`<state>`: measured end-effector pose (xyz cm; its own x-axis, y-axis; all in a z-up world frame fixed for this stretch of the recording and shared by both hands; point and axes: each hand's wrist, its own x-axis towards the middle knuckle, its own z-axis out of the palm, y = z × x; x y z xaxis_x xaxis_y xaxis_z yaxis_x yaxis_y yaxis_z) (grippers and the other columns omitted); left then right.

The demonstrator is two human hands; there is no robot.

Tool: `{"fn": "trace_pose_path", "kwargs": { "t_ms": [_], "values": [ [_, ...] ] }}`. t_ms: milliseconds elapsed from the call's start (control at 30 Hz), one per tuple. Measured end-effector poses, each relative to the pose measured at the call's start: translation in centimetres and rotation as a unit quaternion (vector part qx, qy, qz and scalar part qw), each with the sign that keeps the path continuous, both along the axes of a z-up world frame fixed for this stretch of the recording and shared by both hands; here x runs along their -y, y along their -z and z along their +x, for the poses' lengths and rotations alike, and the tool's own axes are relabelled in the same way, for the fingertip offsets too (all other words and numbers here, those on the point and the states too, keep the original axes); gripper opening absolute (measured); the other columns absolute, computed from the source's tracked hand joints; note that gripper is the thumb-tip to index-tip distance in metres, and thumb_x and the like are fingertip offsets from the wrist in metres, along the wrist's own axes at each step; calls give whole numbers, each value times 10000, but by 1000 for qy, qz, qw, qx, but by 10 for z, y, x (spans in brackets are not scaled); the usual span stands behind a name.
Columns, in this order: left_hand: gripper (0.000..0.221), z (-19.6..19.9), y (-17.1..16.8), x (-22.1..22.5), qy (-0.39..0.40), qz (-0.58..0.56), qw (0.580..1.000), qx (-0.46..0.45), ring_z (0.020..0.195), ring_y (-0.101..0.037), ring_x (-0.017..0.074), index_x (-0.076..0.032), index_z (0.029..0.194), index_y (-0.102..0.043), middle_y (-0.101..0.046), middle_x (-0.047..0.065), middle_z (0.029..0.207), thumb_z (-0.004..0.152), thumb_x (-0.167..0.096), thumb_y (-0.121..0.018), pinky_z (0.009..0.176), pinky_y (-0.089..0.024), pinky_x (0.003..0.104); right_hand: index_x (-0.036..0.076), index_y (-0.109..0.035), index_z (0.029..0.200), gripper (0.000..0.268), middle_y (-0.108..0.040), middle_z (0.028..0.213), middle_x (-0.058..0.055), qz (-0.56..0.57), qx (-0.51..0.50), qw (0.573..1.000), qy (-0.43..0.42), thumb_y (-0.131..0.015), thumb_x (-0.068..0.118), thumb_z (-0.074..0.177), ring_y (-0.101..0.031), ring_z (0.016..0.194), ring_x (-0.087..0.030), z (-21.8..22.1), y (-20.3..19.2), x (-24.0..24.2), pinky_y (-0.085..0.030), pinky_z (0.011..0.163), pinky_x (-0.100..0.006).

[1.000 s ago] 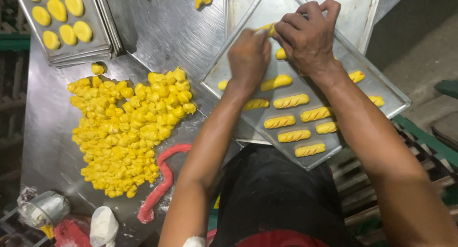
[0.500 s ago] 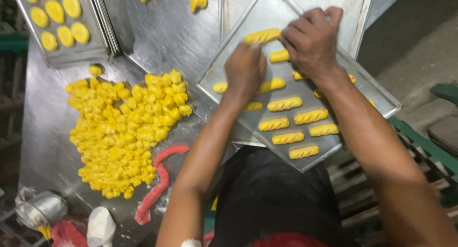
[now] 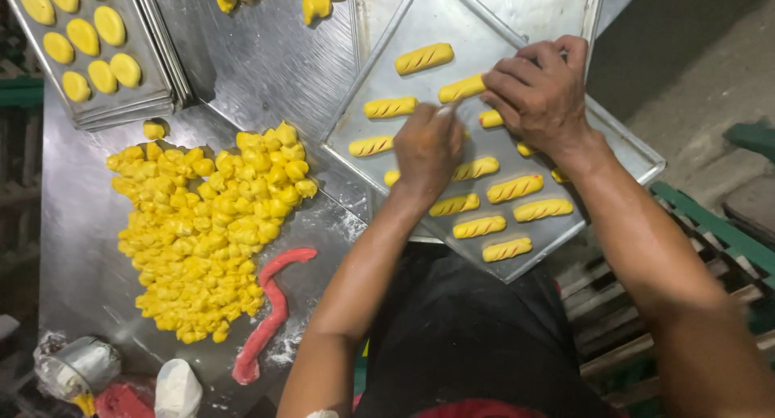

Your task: Shaping multicolored dough into rolls, arranging them on a tray, and applying a wash with a brush.

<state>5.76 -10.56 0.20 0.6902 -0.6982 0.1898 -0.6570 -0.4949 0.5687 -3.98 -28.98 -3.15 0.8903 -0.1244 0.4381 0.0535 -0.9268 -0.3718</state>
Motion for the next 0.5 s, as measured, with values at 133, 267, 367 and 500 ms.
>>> {"fn": "trace_pose_path", "kwargs": {
  "t_ms": [133,267,367,500],
  "values": [
    [81,-1,15,26,9,-24,1000,-3,771,-636,340,-79,943,-655,-596,122,877,899,-88,-723,680,-519,466,144,-752,1002,146,-737,1054,52,-23,0,1000,7,-864,237,995,-637,1045,-181,3,0,3,-355,1002,-424],
    [127,-3,12,11,12,8,1000,-4,742,-635,347,-82,943,-681,-594,130,839,830,-102,-735,635,-509,471,141,-753,1011,119,-734,1037,60,-16,2,1000,7,-842,219,999,-631,1043,-170,-6,6,9,-350,1002,-416],
    [81,-10,14,15,-15,19,999,-33,734,-644,330,-88,905,-660,-589,129,828,860,-105,-725,648,-518,465,121,-754,1007,142,-736,1028,43,-1,12,1000,16,-848,227,992,-619,1016,-175,-11,3,8,-341,987,-428],
    [109,-8,27,31,2,-20,1000,-14,781,-653,337,-74,988,-702,-622,130,874,881,-92,-713,684,-531,468,133,-745,987,113,-729,1025,46,-10,3,1000,21,-843,189,997,-619,1025,-169,-11,5,8,-343,993,-419]
  ]
}}
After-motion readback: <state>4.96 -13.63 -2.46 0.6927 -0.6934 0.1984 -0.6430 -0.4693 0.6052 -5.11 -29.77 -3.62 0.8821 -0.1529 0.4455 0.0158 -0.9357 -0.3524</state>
